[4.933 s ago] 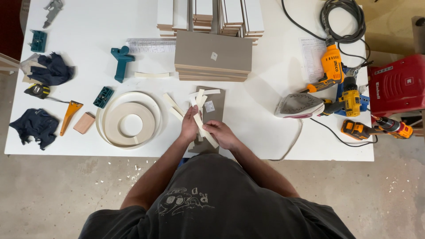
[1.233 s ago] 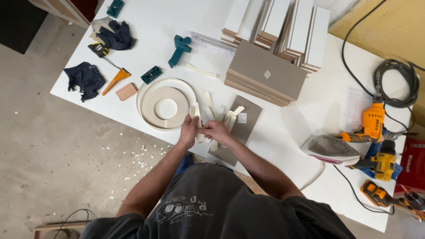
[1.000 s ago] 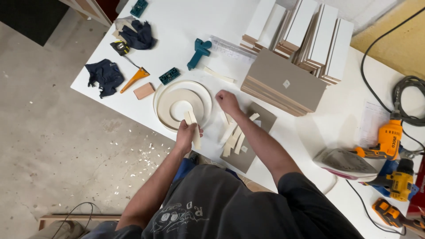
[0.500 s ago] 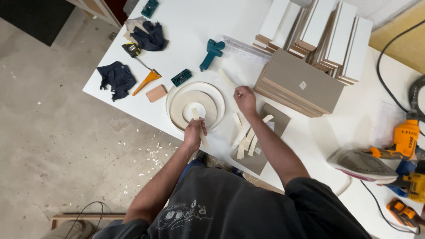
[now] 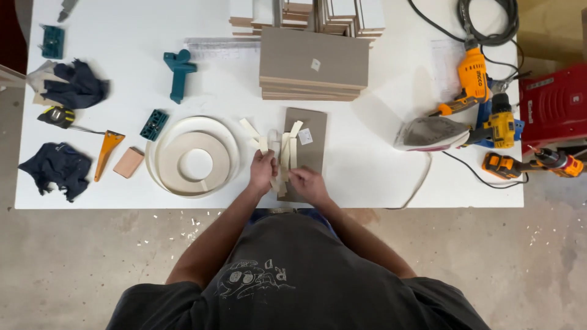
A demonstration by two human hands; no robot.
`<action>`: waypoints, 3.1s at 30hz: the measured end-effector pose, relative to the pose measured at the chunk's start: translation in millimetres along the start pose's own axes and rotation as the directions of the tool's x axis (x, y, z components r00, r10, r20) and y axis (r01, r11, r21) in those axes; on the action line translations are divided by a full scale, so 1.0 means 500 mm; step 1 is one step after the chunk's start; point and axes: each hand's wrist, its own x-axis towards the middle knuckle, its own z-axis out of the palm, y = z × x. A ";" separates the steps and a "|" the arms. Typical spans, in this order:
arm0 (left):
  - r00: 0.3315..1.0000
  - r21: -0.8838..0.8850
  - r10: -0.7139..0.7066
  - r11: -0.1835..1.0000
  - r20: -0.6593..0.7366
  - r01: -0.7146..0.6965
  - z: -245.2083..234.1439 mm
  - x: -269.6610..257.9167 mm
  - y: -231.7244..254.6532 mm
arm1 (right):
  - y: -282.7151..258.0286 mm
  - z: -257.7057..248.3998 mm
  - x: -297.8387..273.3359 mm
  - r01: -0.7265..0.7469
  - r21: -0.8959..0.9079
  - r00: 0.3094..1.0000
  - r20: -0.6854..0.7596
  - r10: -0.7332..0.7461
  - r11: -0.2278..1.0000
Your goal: Applying adhesive edge banding strips to wooden boards on a workbench
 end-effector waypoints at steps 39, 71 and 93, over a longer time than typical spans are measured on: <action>0.980 0.011 0.014 1.000 -0.198 -0.012 -0.167 -0.039 -0.014 | 0.162 0.068 0.267 0.664 -0.164 0.547 0.772 -0.324 0.729; 0.993 0.019 0.062 0.998 -0.097 -0.060 -0.154 -0.011 -0.005 | 0.051 0.070 0.178 -0.166 -0.126 0.876 0.436 0.205 0.978; 0.940 -0.061 -0.039 0.996 0.339 0.063 0.009 -0.123 0.034 | -0.003 -0.078 0.165 -0.350 0.561 0.924 0.339 0.178 0.750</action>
